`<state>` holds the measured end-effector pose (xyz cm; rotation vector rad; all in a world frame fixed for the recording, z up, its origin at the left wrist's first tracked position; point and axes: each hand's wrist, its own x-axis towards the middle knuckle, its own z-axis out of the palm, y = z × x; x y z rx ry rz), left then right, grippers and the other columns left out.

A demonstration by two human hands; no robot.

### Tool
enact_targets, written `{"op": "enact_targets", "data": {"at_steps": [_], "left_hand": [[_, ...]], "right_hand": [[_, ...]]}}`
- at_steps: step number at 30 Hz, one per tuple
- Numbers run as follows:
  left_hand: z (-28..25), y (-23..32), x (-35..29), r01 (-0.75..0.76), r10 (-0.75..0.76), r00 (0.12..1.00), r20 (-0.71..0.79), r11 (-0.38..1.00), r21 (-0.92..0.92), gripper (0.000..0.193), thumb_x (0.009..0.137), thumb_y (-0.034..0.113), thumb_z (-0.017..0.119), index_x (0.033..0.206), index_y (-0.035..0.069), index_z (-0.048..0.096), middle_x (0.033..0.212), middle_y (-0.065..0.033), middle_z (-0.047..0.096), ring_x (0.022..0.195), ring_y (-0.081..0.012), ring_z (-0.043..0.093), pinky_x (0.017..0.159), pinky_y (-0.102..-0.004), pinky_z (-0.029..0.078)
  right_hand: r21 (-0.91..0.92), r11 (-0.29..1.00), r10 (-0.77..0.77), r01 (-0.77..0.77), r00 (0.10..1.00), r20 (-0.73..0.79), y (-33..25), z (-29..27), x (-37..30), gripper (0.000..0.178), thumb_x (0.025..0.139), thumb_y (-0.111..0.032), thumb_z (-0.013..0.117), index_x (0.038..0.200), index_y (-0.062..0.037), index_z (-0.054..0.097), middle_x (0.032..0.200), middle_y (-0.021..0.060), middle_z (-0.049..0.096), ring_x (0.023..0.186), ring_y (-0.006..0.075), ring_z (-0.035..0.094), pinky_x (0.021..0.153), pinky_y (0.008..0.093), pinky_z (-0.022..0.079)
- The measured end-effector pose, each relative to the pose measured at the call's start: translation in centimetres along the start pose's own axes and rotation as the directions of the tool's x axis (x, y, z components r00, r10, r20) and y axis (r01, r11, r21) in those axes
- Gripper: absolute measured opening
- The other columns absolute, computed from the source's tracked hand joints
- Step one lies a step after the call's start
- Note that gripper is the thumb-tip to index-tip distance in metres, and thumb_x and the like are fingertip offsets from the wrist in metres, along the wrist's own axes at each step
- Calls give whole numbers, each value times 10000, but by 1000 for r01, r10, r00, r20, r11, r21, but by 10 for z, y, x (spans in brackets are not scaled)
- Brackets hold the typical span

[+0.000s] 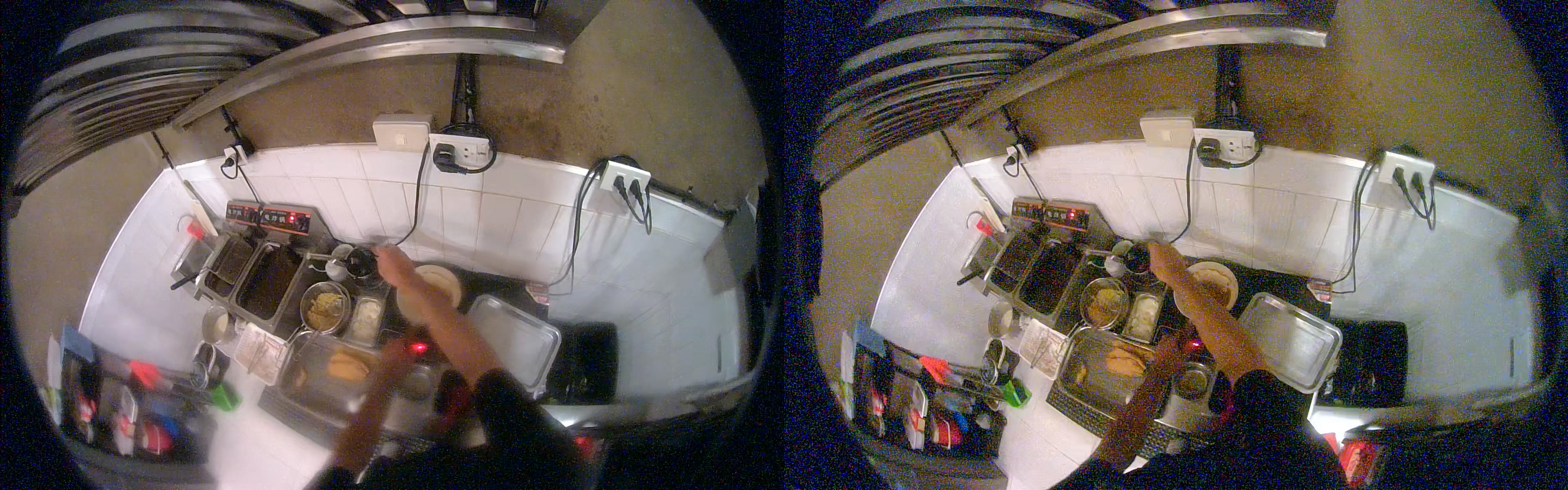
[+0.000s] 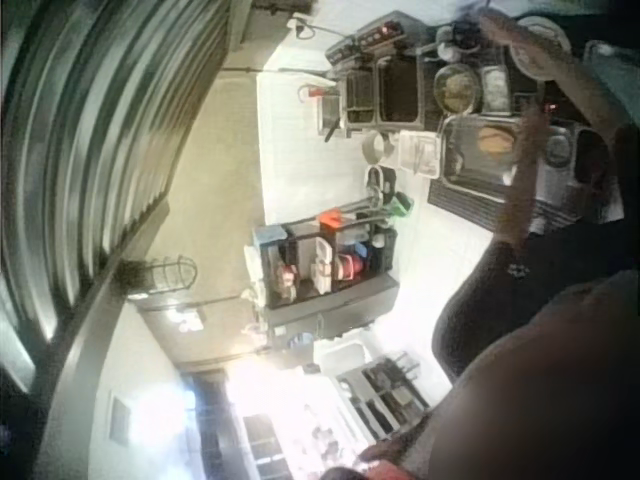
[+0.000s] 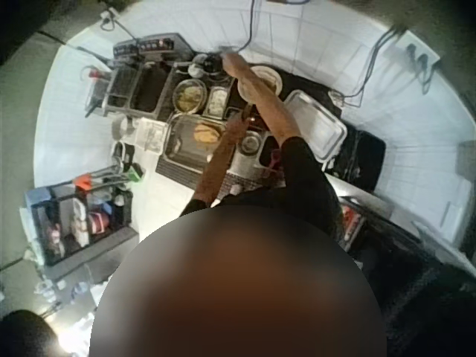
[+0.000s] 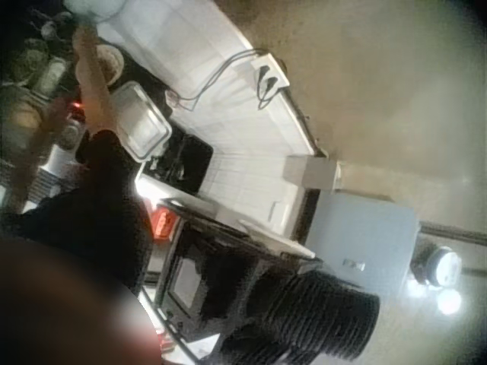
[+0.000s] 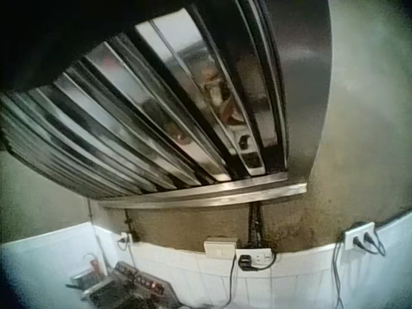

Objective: The person assembles a rice bowl by placing cooked meat, a fried egg, and rice into a bowl, then adds chopped green vegetables. The completed dish is placed on a tray and handed to a coworker.

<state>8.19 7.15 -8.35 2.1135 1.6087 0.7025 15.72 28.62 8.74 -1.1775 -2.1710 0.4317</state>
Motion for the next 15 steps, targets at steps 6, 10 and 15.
{"op": "enact_targets", "data": {"at_steps": [6,10,15], "left_hand": [[-94,-33,-152,24,-37,978,-207,998,-65,220,1004,199,616,1028,-6,691,959,-185,726,928,-341,711,805,-451,576],[-123,-19,-242,-94,95,995,-35,995,24,212,992,208,664,1127,48,700,1046,-139,700,1027,-312,662,962,-435,523],[-123,-37,-296,-500,528,596,605,834,-235,425,946,247,713,1307,47,609,1241,-191,632,1170,-352,609,1043,-456,482]], "right_hand": [[454,883,-100,122,992,-73,-193,-41,-152,341,1021,-248,656,1305,-64,620,1083,173,710,975,330,723,817,449,593],[257,948,180,-186,983,45,-144,-16,-358,394,1047,-310,592,1333,-39,607,1181,173,705,1060,290,709,923,431,576],[-253,648,756,-719,646,101,-232,-4,-647,392,1023,-317,551,1329,-80,610,1193,172,710,1038,357,710,939,456,580]]}}
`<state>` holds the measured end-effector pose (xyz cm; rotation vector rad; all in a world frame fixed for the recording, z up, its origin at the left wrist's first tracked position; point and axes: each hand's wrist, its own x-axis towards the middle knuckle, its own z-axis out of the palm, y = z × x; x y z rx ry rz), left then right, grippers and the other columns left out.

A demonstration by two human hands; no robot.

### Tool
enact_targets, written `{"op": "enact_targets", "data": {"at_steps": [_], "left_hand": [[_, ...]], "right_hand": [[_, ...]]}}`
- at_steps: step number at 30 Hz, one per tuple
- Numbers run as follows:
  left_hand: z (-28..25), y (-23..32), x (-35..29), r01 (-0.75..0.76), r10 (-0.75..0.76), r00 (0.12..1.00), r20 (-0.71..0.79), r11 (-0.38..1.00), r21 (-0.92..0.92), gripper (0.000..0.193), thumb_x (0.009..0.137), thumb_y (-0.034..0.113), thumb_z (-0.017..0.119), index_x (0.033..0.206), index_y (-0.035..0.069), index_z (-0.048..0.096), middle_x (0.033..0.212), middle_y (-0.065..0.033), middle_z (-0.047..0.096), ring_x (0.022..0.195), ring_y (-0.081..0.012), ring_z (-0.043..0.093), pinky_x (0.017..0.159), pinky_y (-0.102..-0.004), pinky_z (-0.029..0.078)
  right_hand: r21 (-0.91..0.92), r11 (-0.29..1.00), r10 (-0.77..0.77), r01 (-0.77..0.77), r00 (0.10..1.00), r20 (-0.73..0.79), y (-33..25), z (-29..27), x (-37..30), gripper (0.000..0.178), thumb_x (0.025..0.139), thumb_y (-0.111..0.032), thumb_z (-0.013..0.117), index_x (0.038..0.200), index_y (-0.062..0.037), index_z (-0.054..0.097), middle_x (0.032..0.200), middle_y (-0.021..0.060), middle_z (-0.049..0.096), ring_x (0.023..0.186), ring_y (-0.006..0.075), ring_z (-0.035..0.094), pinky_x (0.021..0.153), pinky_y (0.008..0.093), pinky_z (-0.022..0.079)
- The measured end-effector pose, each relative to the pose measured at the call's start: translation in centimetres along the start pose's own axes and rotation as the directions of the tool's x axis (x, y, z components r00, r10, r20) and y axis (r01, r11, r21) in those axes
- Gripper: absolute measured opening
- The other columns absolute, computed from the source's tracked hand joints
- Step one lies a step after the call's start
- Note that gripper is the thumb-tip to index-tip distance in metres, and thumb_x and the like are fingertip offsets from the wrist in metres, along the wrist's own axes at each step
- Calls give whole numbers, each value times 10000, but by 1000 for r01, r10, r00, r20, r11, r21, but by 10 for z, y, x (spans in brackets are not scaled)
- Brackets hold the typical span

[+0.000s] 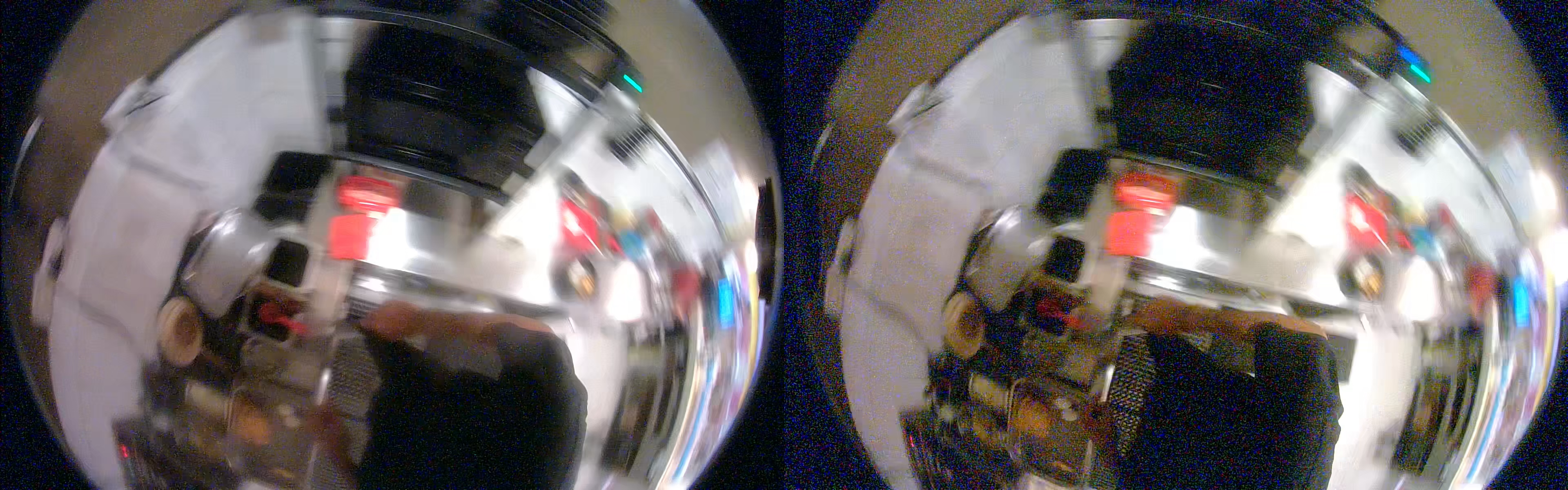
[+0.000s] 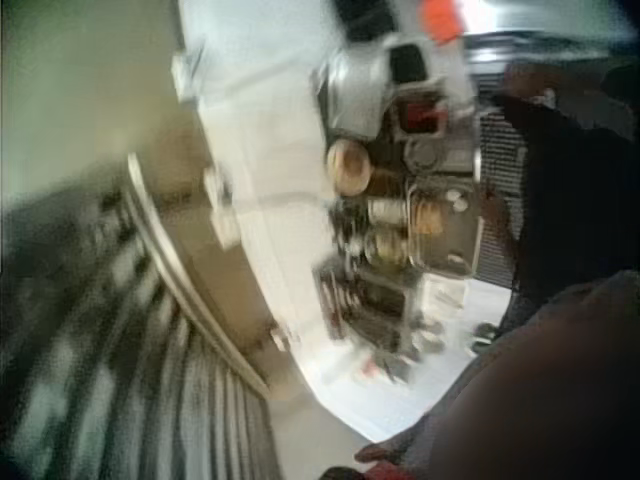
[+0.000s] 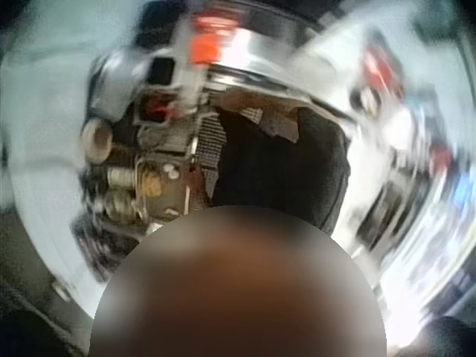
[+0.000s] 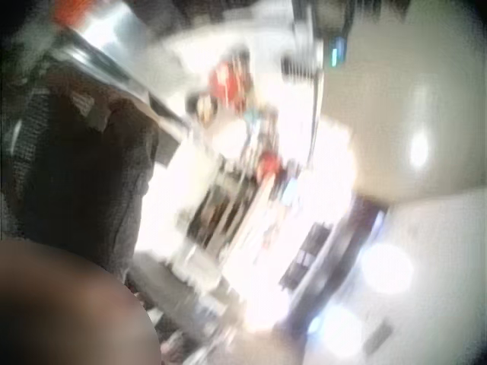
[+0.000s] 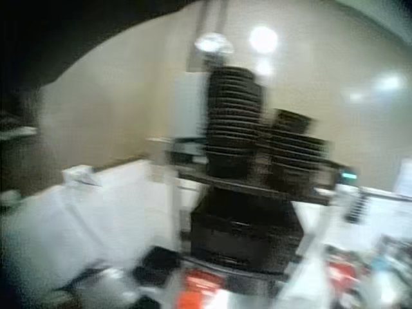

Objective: The person assembles a rice bowl by placing cooked meat, a fried egg, and rice into a bowl, then adds chopped green vegetables. The completed dish is placed on a tray and handed to a coworker.

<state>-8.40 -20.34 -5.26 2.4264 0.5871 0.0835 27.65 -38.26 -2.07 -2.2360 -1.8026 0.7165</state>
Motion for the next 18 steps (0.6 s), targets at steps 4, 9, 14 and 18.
{"op": "enact_targets", "data": {"at_steps": [4,9,14,18], "left_hand": [[3,25,21,-422,382,832,404,906,14,628,910,278,752,1451,46,535,1397,-232,578,1284,-384,568,1107,-473,448],[-6,193,42,-285,229,707,669,958,-27,807,853,304,817,1536,31,487,1570,-282,463,1463,-440,443,1237,-491,324],[60,284,66,-529,468,771,431,848,27,743,903,279,795,1529,19,492,1530,-267,519,1434,-405,493,1211,-473,369],[178,336,49,-176,313,819,481,935,-309,578,963,279,729,1436,-20,583,1428,-270,609,1317,-366,611,1126,-467,465]], "right_hand": [[409,711,689,-573,447,-571,-14,8,-224,314,999,-240,634,1244,-51,687,1115,152,749,926,326,738,824,437,605],[905,208,796,372,-602,64,-40,233,-459,280,1034,-274,639,1172,-36,688,898,76,714,687,165,669,603,283,558],[781,-319,639,537,-487,595,-178,521,-557,273,1016,-273,640,1180,-55,661,894,64,698,671,167,643,602,336,549],[644,-591,594,486,-277,755,-288,593,-579,239,1005,-250,637,1141,-56,669,895,67,695,684,185,647,624,390,556]]}}
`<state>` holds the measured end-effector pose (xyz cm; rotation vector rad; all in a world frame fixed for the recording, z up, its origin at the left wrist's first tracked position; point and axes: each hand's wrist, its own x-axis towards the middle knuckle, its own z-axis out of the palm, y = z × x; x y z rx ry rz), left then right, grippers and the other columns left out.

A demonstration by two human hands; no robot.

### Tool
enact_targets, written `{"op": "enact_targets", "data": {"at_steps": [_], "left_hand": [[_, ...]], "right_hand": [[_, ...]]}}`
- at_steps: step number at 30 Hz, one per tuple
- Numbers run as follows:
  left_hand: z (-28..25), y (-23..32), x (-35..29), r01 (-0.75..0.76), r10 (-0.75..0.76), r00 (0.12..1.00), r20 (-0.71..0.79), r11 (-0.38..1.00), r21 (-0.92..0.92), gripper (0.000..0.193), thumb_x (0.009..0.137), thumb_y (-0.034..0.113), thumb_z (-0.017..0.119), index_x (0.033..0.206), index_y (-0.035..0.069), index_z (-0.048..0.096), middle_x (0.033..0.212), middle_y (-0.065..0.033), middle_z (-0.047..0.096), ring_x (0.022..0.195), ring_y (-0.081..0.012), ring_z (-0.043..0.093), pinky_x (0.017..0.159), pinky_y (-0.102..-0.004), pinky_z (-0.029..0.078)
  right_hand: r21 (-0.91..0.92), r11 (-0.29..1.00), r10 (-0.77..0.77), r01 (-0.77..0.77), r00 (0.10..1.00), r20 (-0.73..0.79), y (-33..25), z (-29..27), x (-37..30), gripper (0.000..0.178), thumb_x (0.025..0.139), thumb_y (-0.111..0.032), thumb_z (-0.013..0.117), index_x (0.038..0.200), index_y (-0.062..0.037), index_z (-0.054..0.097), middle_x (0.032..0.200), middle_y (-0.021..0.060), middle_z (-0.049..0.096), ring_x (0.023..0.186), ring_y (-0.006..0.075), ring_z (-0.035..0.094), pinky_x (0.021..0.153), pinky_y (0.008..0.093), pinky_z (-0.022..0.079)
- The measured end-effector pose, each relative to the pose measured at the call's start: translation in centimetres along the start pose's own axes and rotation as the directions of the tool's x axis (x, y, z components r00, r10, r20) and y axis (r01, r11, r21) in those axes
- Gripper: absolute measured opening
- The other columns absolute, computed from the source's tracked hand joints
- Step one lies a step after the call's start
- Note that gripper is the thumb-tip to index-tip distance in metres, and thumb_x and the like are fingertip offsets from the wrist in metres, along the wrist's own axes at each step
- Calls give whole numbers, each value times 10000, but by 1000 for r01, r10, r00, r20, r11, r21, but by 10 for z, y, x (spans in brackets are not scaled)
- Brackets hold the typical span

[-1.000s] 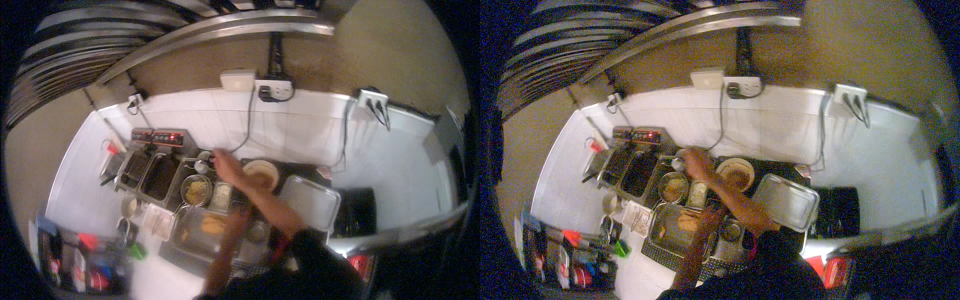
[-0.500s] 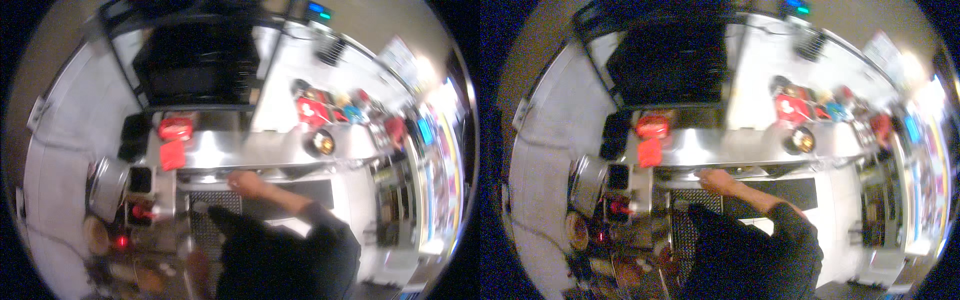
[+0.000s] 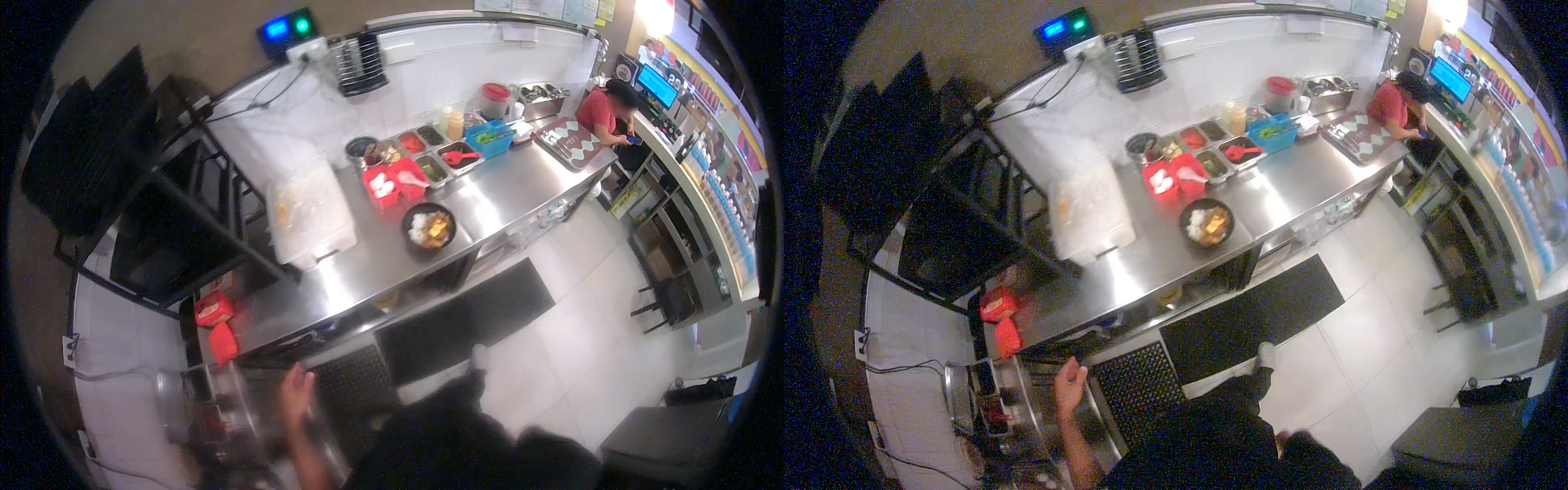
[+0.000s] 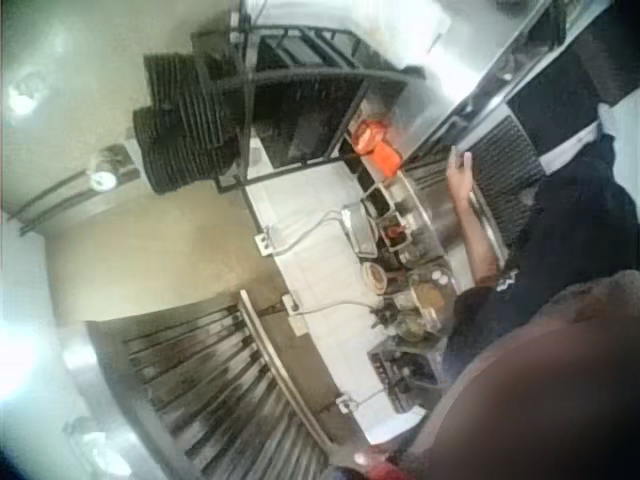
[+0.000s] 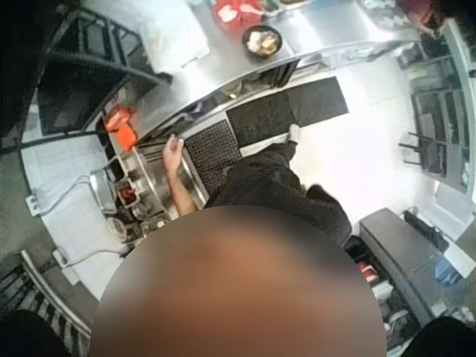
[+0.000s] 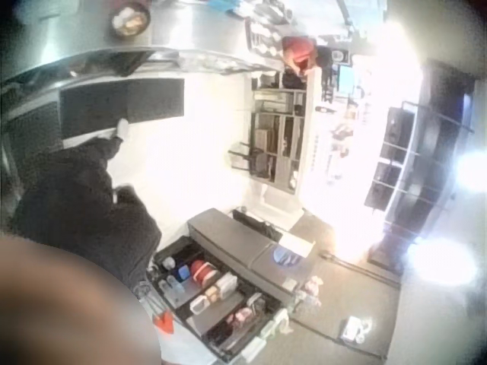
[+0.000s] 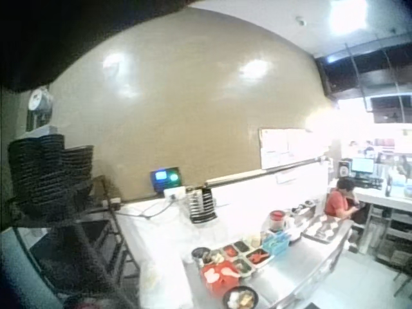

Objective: The person assembles a rice bowl by placing cooked meat, a fried egg, and rice into a bowl, then adds chopped green vegetables. The completed dish is placed on a tray and handed to a coworker.

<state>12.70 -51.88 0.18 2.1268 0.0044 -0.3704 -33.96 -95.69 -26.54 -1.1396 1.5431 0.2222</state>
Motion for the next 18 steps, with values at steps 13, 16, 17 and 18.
{"op": "enact_targets", "data": {"at_steps": [13,16,17,18], "left_hand": [[295,-159,-128,542,-428,742,516,836,-86,280,948,169,697,1201,51,716,1037,-128,718,863,-270,659,765,-449,551],[274,-136,-81,488,-410,812,416,868,-96,242,944,154,698,1168,67,728,969,-104,721,772,-244,656,685,-443,562],[323,-144,-85,530,-380,778,500,824,-200,230,943,149,699,1157,72,732,946,-96,722,742,-235,655,658,-441,566],[308,-126,-58,465,-338,844,416,847,-256,219,942,144,699,1147,77,736,924,-88,723,712,-227,654,631,-439,570]], "right_hand": [[601,724,-262,339,941,-215,-47,-287,182,126,899,-153,659,845,-41,641,720,103,643,600,241,645,501,400,559],[381,920,-43,96,988,-145,-175,-275,196,163,945,-171,655,908,-15,687,788,132,703,564,246,638,484,378,546],[81,996,-29,40,991,-132,-169,-353,253,152,927,-116,680,993,14,721,820,143,738,556,223,653,469,353,552],[-9,986,-167,166,984,-67,-225,-308,257,148,929,-117,664,982,8,724,783,125,718,571,217,654,458,361,542]]}}
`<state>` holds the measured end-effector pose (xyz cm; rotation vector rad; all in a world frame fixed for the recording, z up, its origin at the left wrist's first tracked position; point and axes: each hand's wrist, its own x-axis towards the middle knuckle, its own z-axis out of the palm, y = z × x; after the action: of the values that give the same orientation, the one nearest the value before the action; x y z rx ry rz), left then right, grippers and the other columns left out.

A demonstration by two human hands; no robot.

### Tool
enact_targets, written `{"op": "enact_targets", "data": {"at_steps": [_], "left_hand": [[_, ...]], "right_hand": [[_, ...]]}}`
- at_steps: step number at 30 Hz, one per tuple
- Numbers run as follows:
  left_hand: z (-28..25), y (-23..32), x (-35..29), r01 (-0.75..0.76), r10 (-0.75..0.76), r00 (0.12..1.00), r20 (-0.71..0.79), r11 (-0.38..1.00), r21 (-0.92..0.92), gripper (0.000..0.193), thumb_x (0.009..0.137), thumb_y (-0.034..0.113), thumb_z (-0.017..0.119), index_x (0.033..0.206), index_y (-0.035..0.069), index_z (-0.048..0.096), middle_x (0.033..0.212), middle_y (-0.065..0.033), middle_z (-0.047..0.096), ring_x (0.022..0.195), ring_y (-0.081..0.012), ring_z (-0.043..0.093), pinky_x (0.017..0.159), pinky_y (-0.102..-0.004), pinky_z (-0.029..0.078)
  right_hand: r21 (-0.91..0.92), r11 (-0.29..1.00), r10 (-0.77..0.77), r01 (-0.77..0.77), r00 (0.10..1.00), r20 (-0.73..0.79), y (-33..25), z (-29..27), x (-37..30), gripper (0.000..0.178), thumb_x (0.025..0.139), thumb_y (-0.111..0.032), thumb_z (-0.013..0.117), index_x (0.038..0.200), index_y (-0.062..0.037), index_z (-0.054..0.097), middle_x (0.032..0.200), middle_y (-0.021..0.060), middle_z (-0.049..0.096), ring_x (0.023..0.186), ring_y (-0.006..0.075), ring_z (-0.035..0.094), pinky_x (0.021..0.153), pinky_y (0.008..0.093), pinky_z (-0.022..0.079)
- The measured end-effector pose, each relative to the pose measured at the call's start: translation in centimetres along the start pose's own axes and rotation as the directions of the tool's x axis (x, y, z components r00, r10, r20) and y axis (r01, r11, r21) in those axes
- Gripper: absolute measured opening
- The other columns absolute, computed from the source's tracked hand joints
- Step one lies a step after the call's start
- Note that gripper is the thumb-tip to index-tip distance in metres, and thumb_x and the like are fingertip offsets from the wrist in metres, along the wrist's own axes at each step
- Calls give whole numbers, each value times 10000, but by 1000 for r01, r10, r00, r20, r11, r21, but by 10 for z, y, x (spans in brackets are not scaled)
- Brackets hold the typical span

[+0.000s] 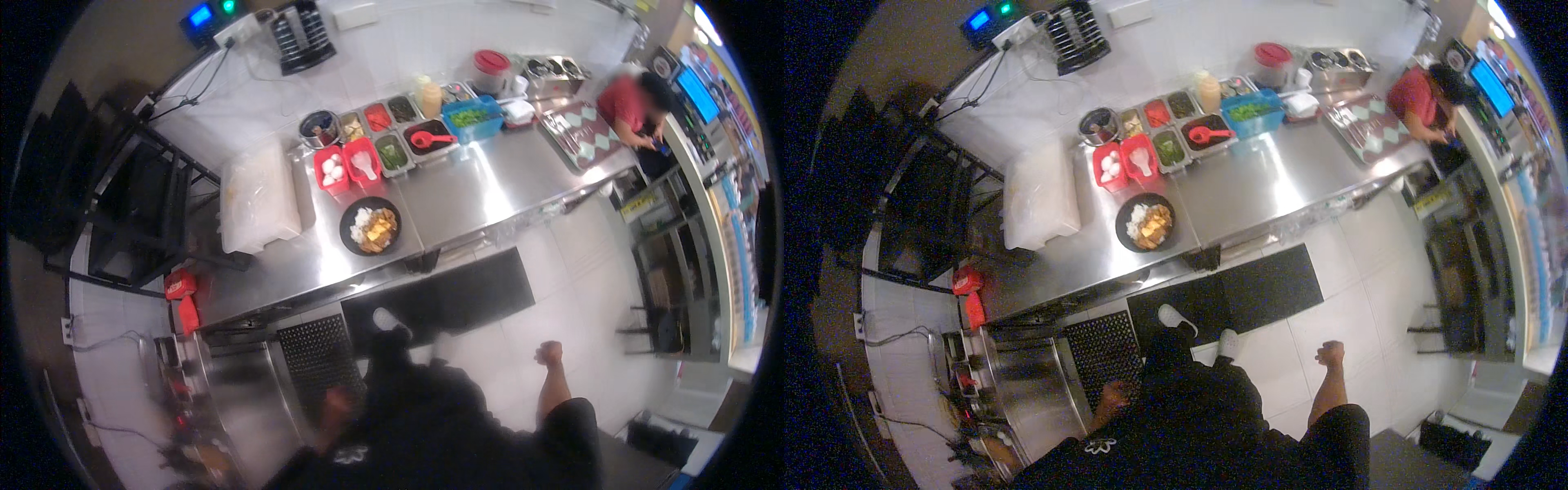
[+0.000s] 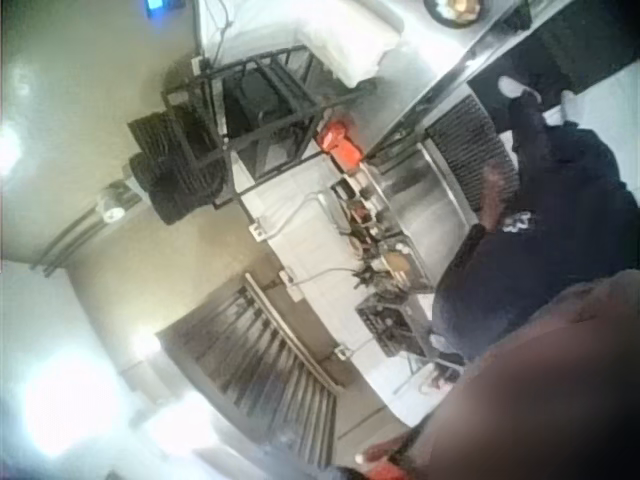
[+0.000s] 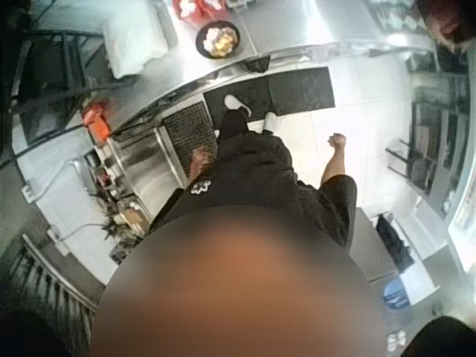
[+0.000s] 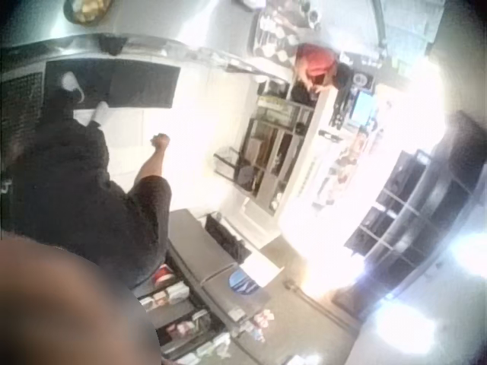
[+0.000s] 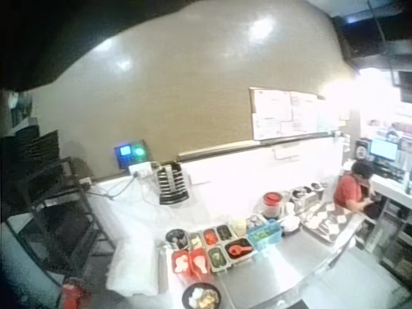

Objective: The person assembles a rice bowl by placing cooked meat, a fried egg, and rice into a bowl, then adds chopped green vegetables. The completed dish is placed on a tray and handed to a coworker.

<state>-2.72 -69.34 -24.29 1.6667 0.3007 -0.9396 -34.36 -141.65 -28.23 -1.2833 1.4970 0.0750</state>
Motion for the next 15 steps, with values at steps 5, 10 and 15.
{"op": "enact_targets", "data": {"at_steps": [5,10,15], "left_hand": [[-19,69,53,18,-33,978,-205,997,-77,292,939,188,757,1203,72,708,910,-64,724,706,-207,679,571,-419,578],[-43,53,105,260,210,890,405,495,-829,420,941,332,758,1285,111,663,1011,-101,747,796,-291,751,707,-498,636],[-47,83,133,451,-441,893,94,879,-154,497,953,442,711,1343,142,641,1165,-125,732,952,-343,751,834,-574,615]], "right_hand": [[20,842,-536,539,832,144,-221,95,-36,247,837,-121,835,986,55,750,819,111,753,628,158,664,553,311,536],[307,874,-341,377,925,-165,-367,211,-84,512,995,-434,682,804,34,762,697,47,674,647,127,589,582,337,468],[-28,607,-794,794,607,-6,-570,275,-216,499,1016,-434,678,811,13,761,628,12,611,582,89,541,519,298,414]]}}
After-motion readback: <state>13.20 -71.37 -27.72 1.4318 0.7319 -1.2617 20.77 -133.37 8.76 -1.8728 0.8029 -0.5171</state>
